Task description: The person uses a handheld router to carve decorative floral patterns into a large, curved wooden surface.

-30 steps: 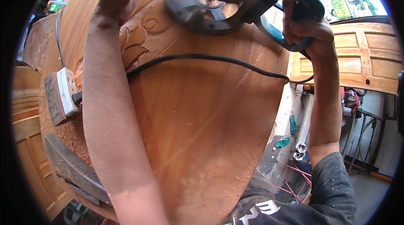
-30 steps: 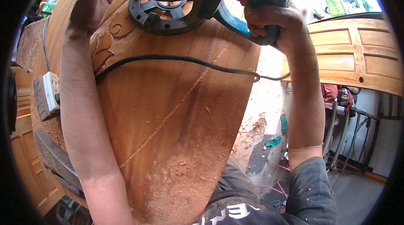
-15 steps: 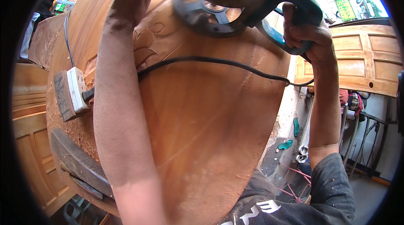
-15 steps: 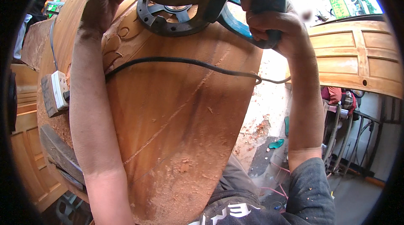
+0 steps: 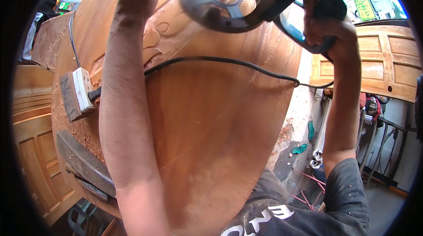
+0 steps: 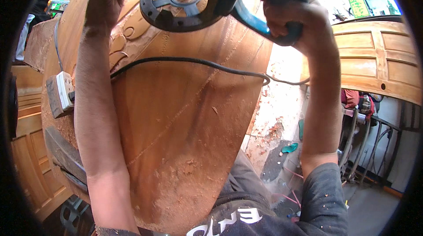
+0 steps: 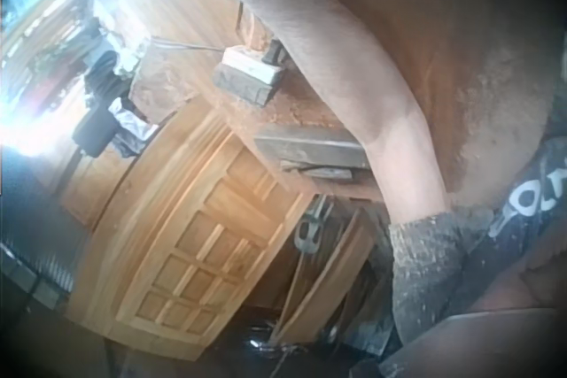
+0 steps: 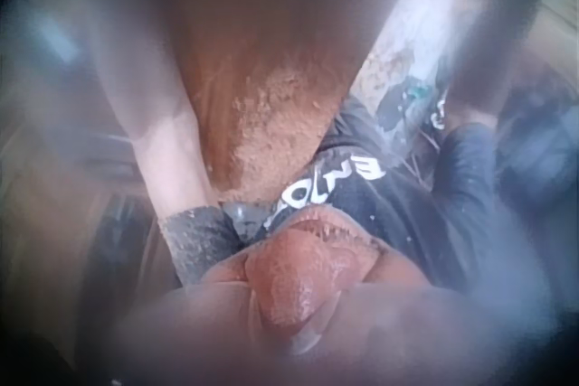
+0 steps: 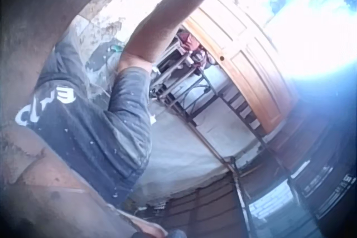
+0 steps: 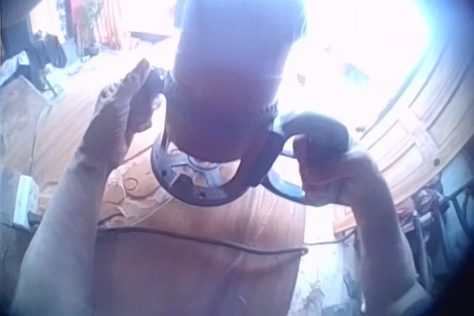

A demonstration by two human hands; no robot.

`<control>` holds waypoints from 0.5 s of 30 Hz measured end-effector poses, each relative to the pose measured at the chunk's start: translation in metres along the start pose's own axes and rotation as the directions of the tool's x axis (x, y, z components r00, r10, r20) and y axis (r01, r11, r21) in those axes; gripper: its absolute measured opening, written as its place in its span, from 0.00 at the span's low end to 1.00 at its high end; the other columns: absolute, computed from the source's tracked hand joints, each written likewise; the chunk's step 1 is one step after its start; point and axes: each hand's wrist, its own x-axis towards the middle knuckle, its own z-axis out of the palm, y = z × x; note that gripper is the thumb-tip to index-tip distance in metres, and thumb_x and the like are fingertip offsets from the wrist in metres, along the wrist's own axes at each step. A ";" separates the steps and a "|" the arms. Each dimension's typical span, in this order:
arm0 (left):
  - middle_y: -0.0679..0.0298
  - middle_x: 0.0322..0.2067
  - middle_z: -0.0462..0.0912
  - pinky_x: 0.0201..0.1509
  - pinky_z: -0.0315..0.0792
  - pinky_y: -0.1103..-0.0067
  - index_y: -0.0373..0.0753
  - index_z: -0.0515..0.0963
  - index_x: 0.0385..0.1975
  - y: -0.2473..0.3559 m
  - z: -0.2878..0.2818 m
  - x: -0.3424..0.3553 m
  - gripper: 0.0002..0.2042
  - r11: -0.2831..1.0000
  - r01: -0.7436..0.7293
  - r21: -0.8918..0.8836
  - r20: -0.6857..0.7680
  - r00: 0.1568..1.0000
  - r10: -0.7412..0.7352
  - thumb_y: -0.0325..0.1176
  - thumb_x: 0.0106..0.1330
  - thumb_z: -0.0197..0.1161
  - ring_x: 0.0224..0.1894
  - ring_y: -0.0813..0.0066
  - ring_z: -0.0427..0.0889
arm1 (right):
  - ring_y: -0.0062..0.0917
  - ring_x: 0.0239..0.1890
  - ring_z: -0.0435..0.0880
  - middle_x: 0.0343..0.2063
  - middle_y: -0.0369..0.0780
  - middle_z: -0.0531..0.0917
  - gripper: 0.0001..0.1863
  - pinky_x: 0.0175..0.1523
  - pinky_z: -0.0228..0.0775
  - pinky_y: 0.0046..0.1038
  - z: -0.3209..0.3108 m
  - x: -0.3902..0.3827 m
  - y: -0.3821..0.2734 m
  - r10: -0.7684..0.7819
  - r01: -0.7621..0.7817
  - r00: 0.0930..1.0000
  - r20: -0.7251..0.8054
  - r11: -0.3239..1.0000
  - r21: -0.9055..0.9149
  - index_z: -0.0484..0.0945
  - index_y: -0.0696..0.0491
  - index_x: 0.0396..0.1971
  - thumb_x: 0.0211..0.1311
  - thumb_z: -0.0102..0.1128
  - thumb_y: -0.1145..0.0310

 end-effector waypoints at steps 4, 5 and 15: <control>0.73 0.39 0.84 0.42 0.75 0.79 0.45 0.82 0.53 0.023 0.007 -0.001 0.21 0.993 0.090 0.075 -0.143 0.987 -0.079 0.55 0.73 0.64 0.39 0.82 0.80 | 0.17 0.17 0.67 0.18 0.33 0.69 0.18 0.25 0.61 0.24 -0.023 0.012 -0.007 -0.045 0.052 0.991 0.128 0.998 -0.046 0.74 0.60 0.45 0.55 0.63 0.68; 0.71 0.42 0.84 0.49 0.74 0.74 0.44 0.81 0.55 0.022 -0.001 0.004 0.24 0.995 0.049 0.087 -0.098 0.994 -0.040 0.58 0.72 0.64 0.43 0.79 0.79 | 0.17 0.17 0.67 0.18 0.33 0.69 0.19 0.25 0.60 0.24 -0.027 0.016 -0.011 -0.063 0.073 0.985 0.161 0.996 -0.057 0.73 0.59 0.46 0.56 0.63 0.67; 0.66 0.47 0.83 0.63 0.68 0.65 0.42 0.80 0.58 0.039 0.012 0.008 0.30 0.992 -0.070 0.109 -0.041 0.996 0.074 0.62 0.69 0.64 0.50 0.71 0.76 | 0.13 0.18 0.66 0.20 0.31 0.68 0.16 0.26 0.61 0.21 -0.054 0.036 -0.040 -0.068 0.146 0.911 0.406 0.975 -0.165 0.71 0.56 0.45 0.63 0.63 0.65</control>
